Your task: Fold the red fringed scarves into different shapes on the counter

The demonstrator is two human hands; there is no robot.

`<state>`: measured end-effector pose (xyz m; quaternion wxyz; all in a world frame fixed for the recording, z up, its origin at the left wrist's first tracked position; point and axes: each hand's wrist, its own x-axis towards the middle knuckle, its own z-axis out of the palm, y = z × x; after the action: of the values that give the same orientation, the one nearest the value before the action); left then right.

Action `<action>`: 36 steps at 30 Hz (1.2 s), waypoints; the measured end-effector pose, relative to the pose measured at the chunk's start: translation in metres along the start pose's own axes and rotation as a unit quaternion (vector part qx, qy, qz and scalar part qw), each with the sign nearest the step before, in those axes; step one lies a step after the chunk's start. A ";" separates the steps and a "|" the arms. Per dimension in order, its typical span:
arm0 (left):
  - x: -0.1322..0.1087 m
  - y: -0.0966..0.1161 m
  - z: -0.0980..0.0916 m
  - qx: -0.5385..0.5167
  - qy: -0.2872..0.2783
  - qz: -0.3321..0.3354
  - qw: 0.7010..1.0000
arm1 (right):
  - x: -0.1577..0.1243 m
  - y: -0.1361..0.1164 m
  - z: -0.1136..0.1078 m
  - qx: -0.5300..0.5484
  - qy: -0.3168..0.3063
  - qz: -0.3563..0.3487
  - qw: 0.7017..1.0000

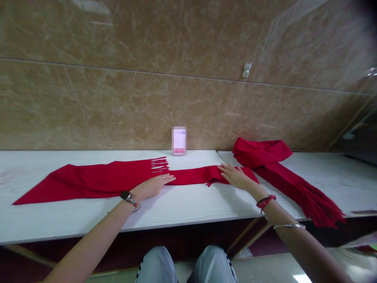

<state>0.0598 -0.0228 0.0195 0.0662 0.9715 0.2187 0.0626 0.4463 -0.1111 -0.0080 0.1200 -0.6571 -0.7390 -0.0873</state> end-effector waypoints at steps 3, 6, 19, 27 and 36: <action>-0.002 -0.010 -0.010 -0.015 -0.040 0.006 0.999 | -0.012 0.016 0.010 0.005 -0.031 -0.019 0.999; -0.007 -0.022 -0.019 0.003 -0.054 0.010 0.998 | -0.008 0.023 0.008 0.016 -0.049 -0.035 0.998; 0.027 0.029 -0.011 0.179 -0.042 -0.024 0.983 | 0.016 -0.027 -0.019 0.044 -0.015 -0.198 0.979; 0.115 0.090 0.024 0.104 0.056 -0.071 0.990 | 0.021 -0.040 -0.017 -0.022 0.012 -0.123 0.992; 0.116 0.053 0.025 0.095 0.093 -0.026 0.991 | 0.028 -0.034 -0.009 0.024 0.058 -0.095 0.993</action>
<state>0.1892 -0.0226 0.0142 -0.0457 0.9572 0.2543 0.1302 0.4098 -0.0916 0.0099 0.1700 -0.5748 -0.7916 -0.1186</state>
